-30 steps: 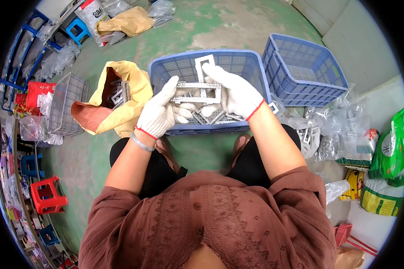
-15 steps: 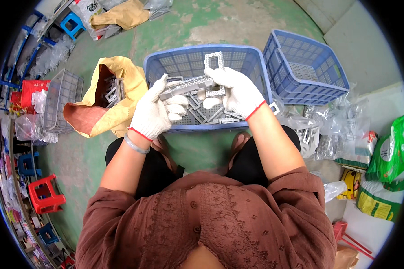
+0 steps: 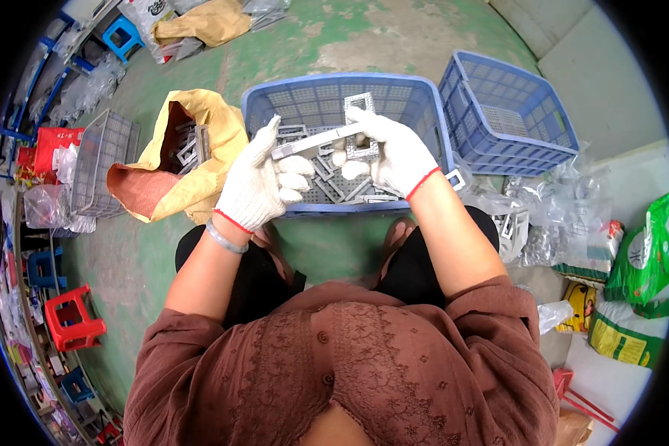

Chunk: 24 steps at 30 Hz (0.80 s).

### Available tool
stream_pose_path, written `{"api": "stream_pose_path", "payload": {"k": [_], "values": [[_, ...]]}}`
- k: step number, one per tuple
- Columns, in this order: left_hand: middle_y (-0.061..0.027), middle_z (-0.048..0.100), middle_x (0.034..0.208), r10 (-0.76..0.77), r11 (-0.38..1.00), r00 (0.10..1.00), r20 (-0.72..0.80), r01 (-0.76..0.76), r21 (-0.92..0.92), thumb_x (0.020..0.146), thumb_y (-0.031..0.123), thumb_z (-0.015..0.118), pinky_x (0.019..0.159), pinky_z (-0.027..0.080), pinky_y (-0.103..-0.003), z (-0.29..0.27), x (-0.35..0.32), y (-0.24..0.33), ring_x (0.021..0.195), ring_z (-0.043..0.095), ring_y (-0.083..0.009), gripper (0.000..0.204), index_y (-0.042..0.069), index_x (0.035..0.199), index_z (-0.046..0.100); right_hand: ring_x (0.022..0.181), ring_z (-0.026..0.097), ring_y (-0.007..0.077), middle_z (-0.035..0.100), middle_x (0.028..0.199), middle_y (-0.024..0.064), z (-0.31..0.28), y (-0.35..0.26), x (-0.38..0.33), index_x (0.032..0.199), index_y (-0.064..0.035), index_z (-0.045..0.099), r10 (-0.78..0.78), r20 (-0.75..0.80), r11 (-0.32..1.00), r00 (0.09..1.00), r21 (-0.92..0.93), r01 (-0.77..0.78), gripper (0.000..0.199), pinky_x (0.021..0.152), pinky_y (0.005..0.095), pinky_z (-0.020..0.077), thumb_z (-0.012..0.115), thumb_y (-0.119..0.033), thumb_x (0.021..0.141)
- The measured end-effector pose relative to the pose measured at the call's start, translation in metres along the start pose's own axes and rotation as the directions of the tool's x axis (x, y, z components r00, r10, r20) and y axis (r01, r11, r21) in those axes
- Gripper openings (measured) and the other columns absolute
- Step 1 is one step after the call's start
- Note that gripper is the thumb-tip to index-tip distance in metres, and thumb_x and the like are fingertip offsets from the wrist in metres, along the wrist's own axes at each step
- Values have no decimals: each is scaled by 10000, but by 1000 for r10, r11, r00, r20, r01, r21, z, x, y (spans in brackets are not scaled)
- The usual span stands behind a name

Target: The person sits on the floor and sorts small rectangular metal parts from a blue crate into a cloth bag. They pick up handfuls of parts, inspect them, and transfer them into the bag, occasionally adjusting the camera.

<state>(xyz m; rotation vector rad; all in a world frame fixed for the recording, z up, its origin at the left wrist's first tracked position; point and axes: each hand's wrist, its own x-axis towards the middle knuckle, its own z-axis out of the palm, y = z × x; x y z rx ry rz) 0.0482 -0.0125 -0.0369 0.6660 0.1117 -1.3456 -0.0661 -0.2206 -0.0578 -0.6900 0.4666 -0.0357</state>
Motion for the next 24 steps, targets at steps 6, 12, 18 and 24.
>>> {"api": "stream_pose_path", "payload": {"k": [6,12,18,24], "values": [[-170,640,783,-70,997,997,10,71,-37,968,549,568,467,355,-254,-6,2,0,546,429,-155,613,-25,1183,590,687,673,326,641,881,180,6,3,-4,954,-14,615,-3,8,1000,1000,25,3,267,458,404,543,663,-277,950],[-132,585,731,-73,997,997,-17,73,-34,927,625,583,442,287,-224,-2,-1,-2,553,392,-126,701,-40,1147,583,681,674,328,646,851,192,9,3,-6,911,-21,598,-11,-9,1000,1000,18,11,285,437,394,537,674,-294,942],[-113,564,728,-61,998,998,27,62,-22,917,672,560,439,254,-216,-3,-2,-3,557,370,-114,786,-82,1140,564,696,683,336,645,845,211,2,3,-2,817,-30,535,4,0,1000,1000,13,-4,338,432,400,561,683,-309,935],[-135,604,737,-115,993,992,47,115,-13,928,644,566,444,286,-225,-4,-5,-1,548,377,-119,746,-74,1131,572,675,686,349,646,842,206,7,5,-5,904,-38,574,24,16,999,1000,32,-24,293,432,414,574,640,-318,963]]}}
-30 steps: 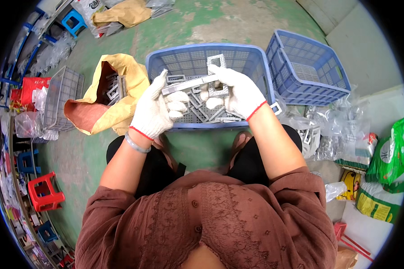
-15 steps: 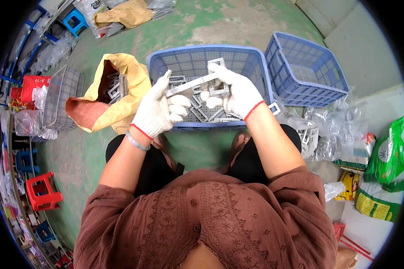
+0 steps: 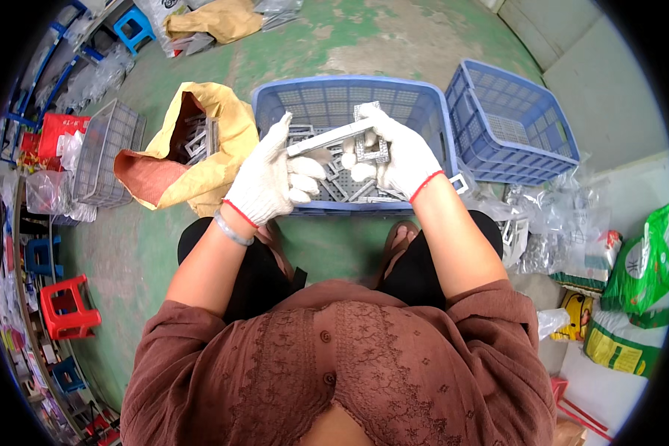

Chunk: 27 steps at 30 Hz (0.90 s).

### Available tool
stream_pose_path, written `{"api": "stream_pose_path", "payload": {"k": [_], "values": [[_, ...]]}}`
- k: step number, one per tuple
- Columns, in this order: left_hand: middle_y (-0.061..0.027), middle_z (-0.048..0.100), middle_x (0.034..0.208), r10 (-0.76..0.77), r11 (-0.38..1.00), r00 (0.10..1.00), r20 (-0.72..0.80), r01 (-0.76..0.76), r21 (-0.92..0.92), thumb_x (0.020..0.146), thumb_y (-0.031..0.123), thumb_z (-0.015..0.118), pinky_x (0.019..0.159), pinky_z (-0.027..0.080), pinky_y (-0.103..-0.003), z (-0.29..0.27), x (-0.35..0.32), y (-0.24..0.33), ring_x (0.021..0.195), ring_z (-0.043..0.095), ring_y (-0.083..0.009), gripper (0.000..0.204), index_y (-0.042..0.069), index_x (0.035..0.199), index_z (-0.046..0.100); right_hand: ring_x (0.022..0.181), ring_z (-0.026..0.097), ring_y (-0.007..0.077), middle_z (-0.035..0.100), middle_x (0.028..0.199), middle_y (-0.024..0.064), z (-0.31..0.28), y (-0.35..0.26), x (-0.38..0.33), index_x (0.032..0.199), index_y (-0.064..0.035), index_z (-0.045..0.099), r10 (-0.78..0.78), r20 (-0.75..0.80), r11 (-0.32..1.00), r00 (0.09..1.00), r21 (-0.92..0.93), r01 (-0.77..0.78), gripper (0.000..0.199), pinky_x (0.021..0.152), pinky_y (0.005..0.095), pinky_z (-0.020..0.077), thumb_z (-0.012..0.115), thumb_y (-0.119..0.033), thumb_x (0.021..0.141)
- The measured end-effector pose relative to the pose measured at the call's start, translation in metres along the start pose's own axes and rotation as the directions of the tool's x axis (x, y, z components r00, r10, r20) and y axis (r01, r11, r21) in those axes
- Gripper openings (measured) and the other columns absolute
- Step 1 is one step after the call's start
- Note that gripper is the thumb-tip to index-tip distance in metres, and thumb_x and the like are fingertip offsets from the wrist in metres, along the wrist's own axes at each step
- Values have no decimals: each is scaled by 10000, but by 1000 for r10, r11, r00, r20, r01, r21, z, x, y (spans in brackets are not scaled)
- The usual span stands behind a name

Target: The person sits on the floor and sorts small rectangular metal parts from a blue crate into a cloth bag. They pick up handfuls of parts, inspect them, and transfer them into the bag, occasionally adjusting the camera.

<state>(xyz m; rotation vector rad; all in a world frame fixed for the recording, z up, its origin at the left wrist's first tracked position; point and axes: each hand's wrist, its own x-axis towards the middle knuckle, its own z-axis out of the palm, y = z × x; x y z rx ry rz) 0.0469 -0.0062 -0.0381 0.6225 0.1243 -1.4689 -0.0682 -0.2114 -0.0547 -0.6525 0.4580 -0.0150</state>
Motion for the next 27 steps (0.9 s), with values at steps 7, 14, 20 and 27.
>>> {"api": "stream_pose_path", "payload": {"k": [7,14,20,27], "values": [[-53,545,683,32,998,997,-77,-36,-53,987,486,573,451,312,-236,-1,1,-4,538,370,-108,601,-111,1051,592,650,682,343,641,825,195,2,5,0,1003,-57,601,0,18,1000,1000,-25,0,265,419,417,561,597,-322,989],[55,340,632,-44,991,999,9,45,-129,989,445,587,432,267,-210,-8,5,-5,541,347,-68,573,-126,1037,589,622,674,327,642,808,184,7,7,-3,996,-65,600,-10,18,999,1000,-40,11,273,411,403,556,608,-338,983],[20,455,684,31,994,999,43,-27,-110,992,396,597,453,306,-201,-3,4,-8,526,356,-78,485,-77,1097,594,646,678,311,649,836,176,9,5,-5,1014,-49,604,-5,-1,998,1000,-69,5,298,425,402,556,631,-343,970],[-114,680,939,305,842,934,184,-355,406,946,136,672,675,558,-266,-7,6,-10,758,670,-156,375,-18,1263,541,775,682,296,674,966,152,-4,1,-1,1115,-79,622,-93,30,980,995,-171,97,312,532,429,564,644,-347,958]]}}
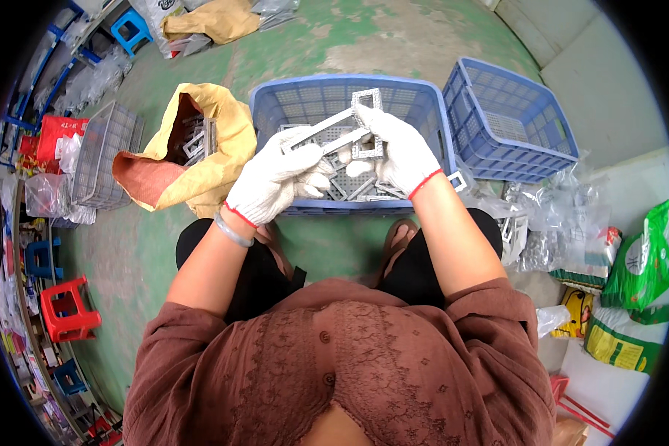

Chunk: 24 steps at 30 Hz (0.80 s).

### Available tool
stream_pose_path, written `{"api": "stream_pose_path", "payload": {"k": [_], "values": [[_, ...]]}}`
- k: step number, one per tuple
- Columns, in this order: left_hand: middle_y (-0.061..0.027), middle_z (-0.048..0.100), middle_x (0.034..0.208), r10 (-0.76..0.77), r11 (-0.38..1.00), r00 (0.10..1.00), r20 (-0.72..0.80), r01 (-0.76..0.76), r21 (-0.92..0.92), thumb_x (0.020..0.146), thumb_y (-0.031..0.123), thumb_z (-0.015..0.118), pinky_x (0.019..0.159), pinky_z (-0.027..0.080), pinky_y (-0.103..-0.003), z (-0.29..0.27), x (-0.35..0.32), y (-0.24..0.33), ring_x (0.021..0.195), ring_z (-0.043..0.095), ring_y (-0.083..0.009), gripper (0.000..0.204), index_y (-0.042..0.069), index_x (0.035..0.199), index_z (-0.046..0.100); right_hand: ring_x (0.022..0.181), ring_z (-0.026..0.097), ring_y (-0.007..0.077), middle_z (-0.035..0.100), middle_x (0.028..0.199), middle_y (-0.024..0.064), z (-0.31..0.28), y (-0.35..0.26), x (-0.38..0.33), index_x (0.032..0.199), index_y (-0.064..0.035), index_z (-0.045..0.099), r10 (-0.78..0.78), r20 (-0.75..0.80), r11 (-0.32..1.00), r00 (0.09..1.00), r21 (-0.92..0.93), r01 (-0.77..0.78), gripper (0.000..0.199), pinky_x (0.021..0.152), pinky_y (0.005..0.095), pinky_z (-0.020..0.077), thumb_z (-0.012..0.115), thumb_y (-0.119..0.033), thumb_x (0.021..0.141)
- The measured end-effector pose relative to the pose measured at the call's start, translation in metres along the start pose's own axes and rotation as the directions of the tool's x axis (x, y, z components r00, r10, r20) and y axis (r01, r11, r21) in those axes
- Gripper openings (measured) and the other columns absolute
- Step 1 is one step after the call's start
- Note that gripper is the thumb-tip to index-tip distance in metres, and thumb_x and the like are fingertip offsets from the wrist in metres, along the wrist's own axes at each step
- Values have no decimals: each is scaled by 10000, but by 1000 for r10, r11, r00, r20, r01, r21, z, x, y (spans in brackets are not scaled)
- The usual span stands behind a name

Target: The person sits on the floor and sorts small rectangular metal parts from a blue crate into a cloth bag. They pick up handfuls of parts, inspect them, and transfer them into the bag, occasionally adjusting the camera.

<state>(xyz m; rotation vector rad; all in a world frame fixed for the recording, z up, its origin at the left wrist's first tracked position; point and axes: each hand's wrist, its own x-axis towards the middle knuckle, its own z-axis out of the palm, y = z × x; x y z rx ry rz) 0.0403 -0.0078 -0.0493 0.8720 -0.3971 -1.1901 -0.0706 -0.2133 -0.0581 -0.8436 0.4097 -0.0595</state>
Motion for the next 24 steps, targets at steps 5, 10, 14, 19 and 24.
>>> {"api": "stream_pose_path", "payload": {"k": [5,10,14,19,24], "values": [[-124,686,1059,179,972,979,-98,-160,169,923,-5,639,758,589,-295,-7,1,-8,897,699,-184,359,-38,1272,559,755,682,256,631,904,111,4,3,-3,1093,-35,606,-93,64,995,994,-42,96,262,539,412,585,622,-272,982],[-139,671,1155,374,886,911,-172,-296,356,888,-91,598,893,577,-332,-2,-3,-7,1035,677,-210,362,-55,1248,589,835,675,244,651,950,121,0,10,-1,1120,-2,586,-145,202,989,969,-9,150,256,613,403,602,623,-209,973],[-134,671,1158,465,834,879,-104,-395,385,878,-112,577,909,570,-339,-7,-2,-11,1070,664,-210,346,-55,1217,609,883,672,231,668,1007,129,2,7,-4,1141,4,597,-165,285,983,944,-32,181,354,668,379,586,693,-260,926],[-172,677,1098,226,956,969,-97,-201,215,837,-82,590,887,571,-351,-13,-2,-6,1024,669,-262,249,-83,1084,624,939,649,197,657,1029,100,4,9,-4,1096,-9,596,-177,223,979,959,-60,195,231,778,359,563,677,-62,886],[-272,635,929,116,825,993,-30,-113,-554,792,-61,523,905,547,-487,-30,1,-9,1000,613,-470,105,-124,841,590,926,638,164,651,1017,75,12,10,-6,1104,-3,605,-173,236,968,956,-140,210,295,828,321,528,724,-39,837]]}}
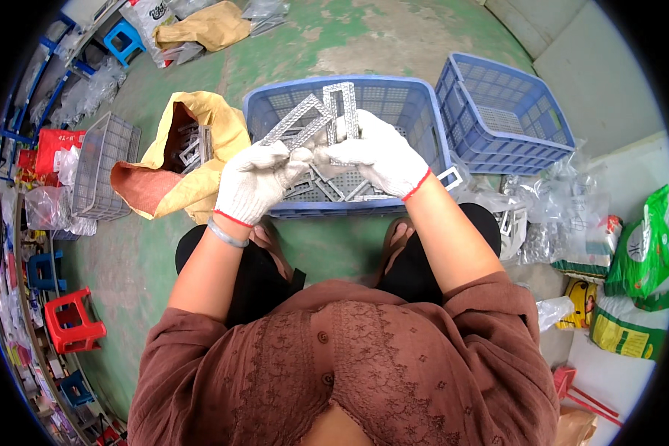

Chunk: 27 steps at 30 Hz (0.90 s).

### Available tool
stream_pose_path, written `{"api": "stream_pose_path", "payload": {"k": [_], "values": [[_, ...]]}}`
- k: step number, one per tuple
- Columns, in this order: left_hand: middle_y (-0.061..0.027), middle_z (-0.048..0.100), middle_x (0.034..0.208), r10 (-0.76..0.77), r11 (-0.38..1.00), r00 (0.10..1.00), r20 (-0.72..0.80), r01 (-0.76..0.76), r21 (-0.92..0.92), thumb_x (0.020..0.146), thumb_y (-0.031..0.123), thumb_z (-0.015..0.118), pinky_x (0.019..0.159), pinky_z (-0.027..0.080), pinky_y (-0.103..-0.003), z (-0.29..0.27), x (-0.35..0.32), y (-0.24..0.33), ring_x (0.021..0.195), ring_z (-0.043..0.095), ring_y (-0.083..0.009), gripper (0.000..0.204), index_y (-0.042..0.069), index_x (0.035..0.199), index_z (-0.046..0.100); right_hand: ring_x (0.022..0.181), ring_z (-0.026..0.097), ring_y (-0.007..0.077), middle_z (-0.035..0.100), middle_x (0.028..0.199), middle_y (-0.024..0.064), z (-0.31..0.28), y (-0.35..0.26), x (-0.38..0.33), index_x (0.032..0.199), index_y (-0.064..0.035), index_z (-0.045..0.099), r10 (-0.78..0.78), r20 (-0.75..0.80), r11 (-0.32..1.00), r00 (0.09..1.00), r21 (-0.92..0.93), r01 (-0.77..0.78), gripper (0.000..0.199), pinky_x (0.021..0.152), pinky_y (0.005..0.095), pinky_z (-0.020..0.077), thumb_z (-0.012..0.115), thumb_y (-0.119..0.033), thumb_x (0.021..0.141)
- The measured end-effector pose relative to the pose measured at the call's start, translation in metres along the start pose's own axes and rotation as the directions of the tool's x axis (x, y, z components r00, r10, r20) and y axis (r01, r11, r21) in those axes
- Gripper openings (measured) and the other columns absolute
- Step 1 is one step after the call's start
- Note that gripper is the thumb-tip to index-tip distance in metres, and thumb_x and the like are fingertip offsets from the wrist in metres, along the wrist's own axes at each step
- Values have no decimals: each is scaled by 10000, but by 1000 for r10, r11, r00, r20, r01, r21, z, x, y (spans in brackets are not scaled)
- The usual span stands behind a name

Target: The person sits on the floor and sorts small rectangular metal parts from a blue crate into a cloth bag. They pick up handfuls of parts, inspect them, and transfer them into the bag, occasionally adjusting the camera.

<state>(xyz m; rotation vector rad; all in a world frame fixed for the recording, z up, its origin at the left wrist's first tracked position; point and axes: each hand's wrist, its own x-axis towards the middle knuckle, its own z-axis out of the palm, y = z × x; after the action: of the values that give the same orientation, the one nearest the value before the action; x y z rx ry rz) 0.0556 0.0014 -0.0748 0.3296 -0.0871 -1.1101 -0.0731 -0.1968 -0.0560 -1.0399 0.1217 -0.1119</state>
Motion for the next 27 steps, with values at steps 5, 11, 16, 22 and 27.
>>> {"api": "stream_pose_path", "payload": {"k": [5,11,16,22,27], "values": [[-207,602,886,57,998,993,-105,-61,-35,835,-17,529,853,576,-444,17,-3,-2,954,644,-391,80,-87,813,561,876,635,130,663,981,65,6,-16,-4,1150,21,614,-49,-72,879,996,-476,8,406,794,299,536,789,-148,825],[-173,603,906,169,984,978,-120,-173,-27,902,93,616,828,578,-402,11,2,-2,927,637,-371,145,-38,876,560,945,645,147,687,1018,79,7,-22,-6,1212,8,613,-36,-103,734,994,-678,-44,566,848,312,533,858,-225,758],[-149,618,991,104,994,963,-250,-90,65,920,221,685,887,560,-506,24,3,-3,987,630,-359,221,53,1053,627,1119,627,238,666,1175,141,7,-15,-7,1331,-28,517,-159,12,592,987,-799,105,763,963,349,497,862,-201,674],[-171,633,1161,-30,977,990,-137,59,207,966,86,616,947,562,-429,10,2,-10,1055,650,-277,285,-52,1214,595,1181,607,280,637,1267,167,7,-17,-10,1439,-82,447,-233,53,496,971,-852,165,903,1002,361,481,828,-142,622],[-135,660,1051,109,923,990,-87,-68,379,908,4,664,890,570,-379,34,-1,-20,968,673,-237,288,-26,1187,599,1091,596,223,576,1314,131,-2,-13,-3,1474,-43,392,-290,-64,579,955,-806,122,964,901,358,546,813,49,611]]}}
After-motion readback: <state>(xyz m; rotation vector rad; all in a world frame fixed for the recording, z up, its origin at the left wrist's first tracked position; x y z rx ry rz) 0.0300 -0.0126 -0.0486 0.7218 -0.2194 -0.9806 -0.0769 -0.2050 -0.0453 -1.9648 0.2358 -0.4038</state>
